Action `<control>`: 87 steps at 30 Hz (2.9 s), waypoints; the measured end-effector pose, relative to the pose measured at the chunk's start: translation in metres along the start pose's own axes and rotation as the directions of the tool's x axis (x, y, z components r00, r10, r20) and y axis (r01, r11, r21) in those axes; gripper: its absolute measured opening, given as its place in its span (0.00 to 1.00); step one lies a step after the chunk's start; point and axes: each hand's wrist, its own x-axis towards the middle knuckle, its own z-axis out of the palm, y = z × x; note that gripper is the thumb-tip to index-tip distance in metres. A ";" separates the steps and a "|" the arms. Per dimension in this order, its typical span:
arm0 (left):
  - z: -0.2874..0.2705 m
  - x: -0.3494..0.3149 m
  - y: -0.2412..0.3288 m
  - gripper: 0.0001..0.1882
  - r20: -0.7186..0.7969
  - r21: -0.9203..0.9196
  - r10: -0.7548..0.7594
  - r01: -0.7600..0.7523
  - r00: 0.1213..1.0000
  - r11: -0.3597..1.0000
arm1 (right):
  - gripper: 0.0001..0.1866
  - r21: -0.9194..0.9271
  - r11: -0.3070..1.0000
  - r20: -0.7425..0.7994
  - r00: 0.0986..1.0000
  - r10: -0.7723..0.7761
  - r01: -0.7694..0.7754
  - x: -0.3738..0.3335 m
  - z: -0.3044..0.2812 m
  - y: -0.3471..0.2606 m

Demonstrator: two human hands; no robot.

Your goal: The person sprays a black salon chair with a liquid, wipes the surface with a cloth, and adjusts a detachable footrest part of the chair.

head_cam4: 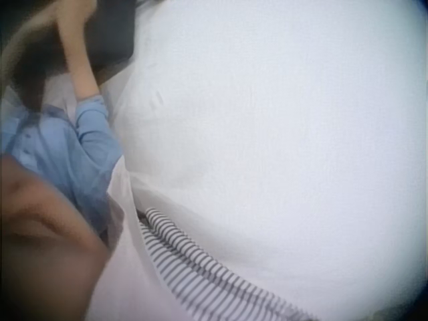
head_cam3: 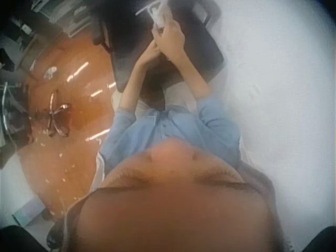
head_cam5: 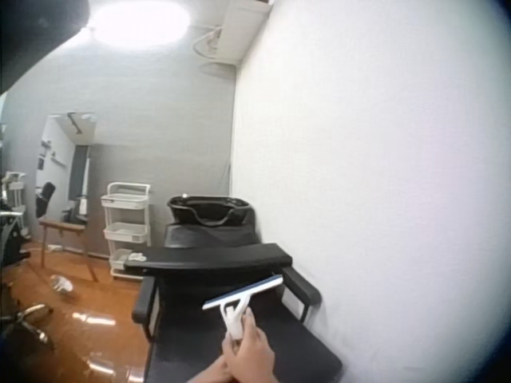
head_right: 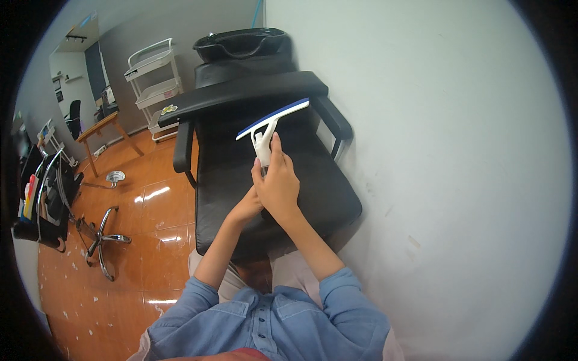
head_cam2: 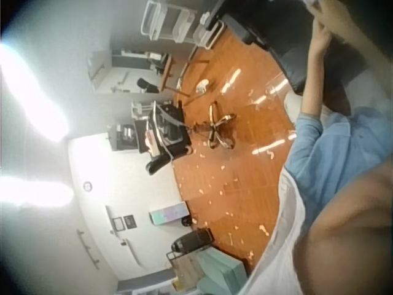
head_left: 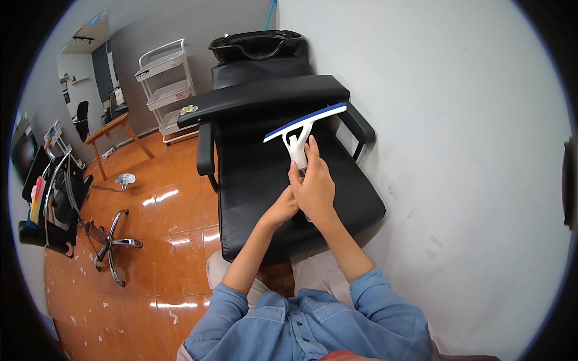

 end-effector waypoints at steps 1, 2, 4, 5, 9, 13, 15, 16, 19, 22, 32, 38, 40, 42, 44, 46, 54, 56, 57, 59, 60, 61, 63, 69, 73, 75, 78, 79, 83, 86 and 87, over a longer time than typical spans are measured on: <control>0.003 0.002 0.000 0.20 0.007 0.018 0.033 -0.033 0.999 0.999 | 0.32 -0.013 1.000 -0.054 0.998 0.017 -0.018 -0.001 -0.001 0.002; 0.004 0.004 0.000 0.19 0.013 0.037 0.064 -0.065 0.998 0.997 | 0.32 -0.012 1.000 -0.055 0.998 0.020 -0.020 -0.001 -0.004 0.004; 0.002 0.012 -0.004 0.18 -0.053 0.071 0.037 -0.033 0.998 0.997 | 0.27 -0.272 0.962 -0.167 0.982 -0.084 0.036 -0.002 -0.012 0.010; 0.001 0.017 -0.005 0.16 -0.120 0.100 0.014 -0.002 0.993 0.995 | 0.26 -0.224 0.975 -0.186 0.982 -0.035 -0.007 0.001 -0.016 0.015; -0.008 0.030 0.002 0.12 -0.203 0.088 -0.044 0.063 0.978 0.994 | 0.24 0.021 0.977 0.083 0.974 0.212 -0.214 0.006 -0.022 0.058; -0.006 0.044 0.010 0.15 -0.186 -0.093 -0.103 0.087 0.977 0.992 | 0.34 0.330 0.899 0.316 0.931 0.184 -0.290 0.008 -0.001 0.100; 0.002 0.048 0.018 0.18 -0.154 -0.081 -0.122 0.111 0.980 0.991 | 0.41 0.409 0.875 0.301 0.943 0.139 -0.260 0.013 0.002 0.111; 0.006 0.051 0.018 0.18 -0.137 -0.130 -0.134 0.116 0.981 0.985 | 0.41 0.405 0.876 0.298 0.944 0.144 -0.261 0.015 0.002 0.117; -0.007 0.054 0.012 0.18 -0.083 -0.173 -0.135 0.119 0.987 0.978 | 0.47 0.337 0.885 0.344 0.917 0.201 -0.321 0.018 0.006 0.128; -0.017 0.054 0.010 0.17 -0.024 -0.193 -0.133 0.126 0.991 0.973 | 0.46 0.278 0.938 0.403 0.912 0.081 -0.206 0.022 -0.003 0.136; -0.078 0.030 -0.003 0.25 -0.278 -0.001 -0.154 0.160 0.948 0.987 | 0.38 -0.671 0.742 0.258 0.938 0.233 0.000 0.044 -0.007 0.190; -0.081 0.021 -0.002 0.18 -0.495 -0.060 -0.178 0.171 0.850 0.983 | 0.34 -0.725 0.667 0.382 0.907 0.179 0.174 0.060 0.040 0.221; -0.085 0.021 -0.007 0.18 -0.503 -0.057 -0.184 0.180 0.845 0.982 | 0.33 -0.727 0.658 0.371 0.918 0.139 0.195 0.072 0.056 0.230; -0.088 0.020 -0.009 0.17 -0.513 -0.049 -0.187 0.189 0.838 0.981 | 0.32 -0.734 0.639 0.356 0.932 0.075 0.229 0.084 0.071 0.234; -0.088 0.019 -0.009 0.16 -0.538 0.008 -0.161 0.196 0.827 0.981 | 0.32 -0.726 0.647 0.370 0.926 0.080 0.234 0.100 0.087 0.242; -0.084 0.021 -0.007 0.15 -0.544 0.016 -0.152 0.192 0.825 0.981 | 0.32 -0.719 0.653 0.379 0.922 0.083 0.237 0.115 0.097 0.250; -0.087 0.027 -0.011 0.14 -0.557 0.020 -0.137 0.178 0.819 0.984 | 0.27 -0.631 0.732 0.434 0.899 0.059 0.257 0.113 0.078 0.258; -0.091 0.020 -0.008 0.14 -0.591 0.042 -0.132 0.193 0.796 0.980 | 0.27 -0.602 0.746 0.458 0.889 0.031 0.284 0.087 0.060 0.240; -0.091 0.017 -0.007 0.14 -0.590 0.042 -0.133 0.195 0.797 0.980 | 0.27 -0.602 0.747 0.457 0.889 0.033 0.282 0.072 0.046 0.229; -0.086 0.019 -0.006 0.14 -0.579 0.011 -0.119 0.153 0.807 0.988 | 0.31 -0.632 0.738 0.433 0.898 0.082 0.237 0.049 0.013 0.214; -0.086 0.019 -0.006 0.14 -0.576 0.008 -0.117 0.149 0.809 0.989 | 0.31 -0.637 0.734 0.430 0.899 0.083 0.237 0.044 0.003 0.209; -0.087 0.018 -0.006 0.13 -0.579 0.018 -0.112 0.149 0.808 0.989 | 0.31 -0.628 0.757 0.429 0.892 0.143 0.181 0.040 -0.002 0.204; -0.083 0.019 -0.008 0.13 -0.573 0.019 -0.110 0.148 0.812 0.989 | 0.31 -0.631 0.766 0.424 0.881 0.209 0.121 0.042 -0.006 0.209; -0.084 0.017 -0.005 0.14 -0.579 0.046 -0.104 0.160 0.809 0.986 | 0.26 -0.646 0.731 0.368 0.929 0.043 0.222 0.094 0.054 0.246; -0.084 0.024 -0.005 0.14 -0.585 0.030 -0.104 0.150 0.804 0.988 | 0.29 -0.686 0.707 0.356 0.927 0.120 0.172 0.120 0.103 0.251; -0.087 0.024 -0.008 0.14 -0.595 0.025 -0.099 0.141 0.797 0.990 | 0.27 -0.679 0.719 0.360 0.921 0.147 0.150 0.116 0.125 0.236; -0.091 0.023 -0.011 0.13 -0.609 0.032 -0.084 0.130 0.789 0.991 | 0.25 -0.510 0.817 0.473 0.881 0.006 0.268 0.090 0.139 0.205; -0.092 0.021 -0.011 0.13 -0.613 0.028 -0.090 0.135 0.785 0.990 | 0.25 -0.426 0.853 0.539 0.842 -0.029 0.302 0.080 0.136 0.194; -0.096 0.018 -0.012 0.13 -0.614 0.043 -0.096 0.155 0.783 0.987 | 0.30 -0.214 0.881 0.656 0.731 -0.190 0.421 0.044 0.089 0.175; -0.092 0.015 -0.004 0.12 -0.616 0.048 -0.111 0.177 0.780 0.983 | 0.31 -0.263 0.871 0.638 0.752 -0.165 0.414 0.040 0.049 0.189; -0.089 0.018 -0.005 0.12 -0.612 0.045 -0.112 0.176 0.783 0.983 | 0.30 -0.348 0.853 0.616 0.781 -0.106 0.390 0.046 0.041 0.199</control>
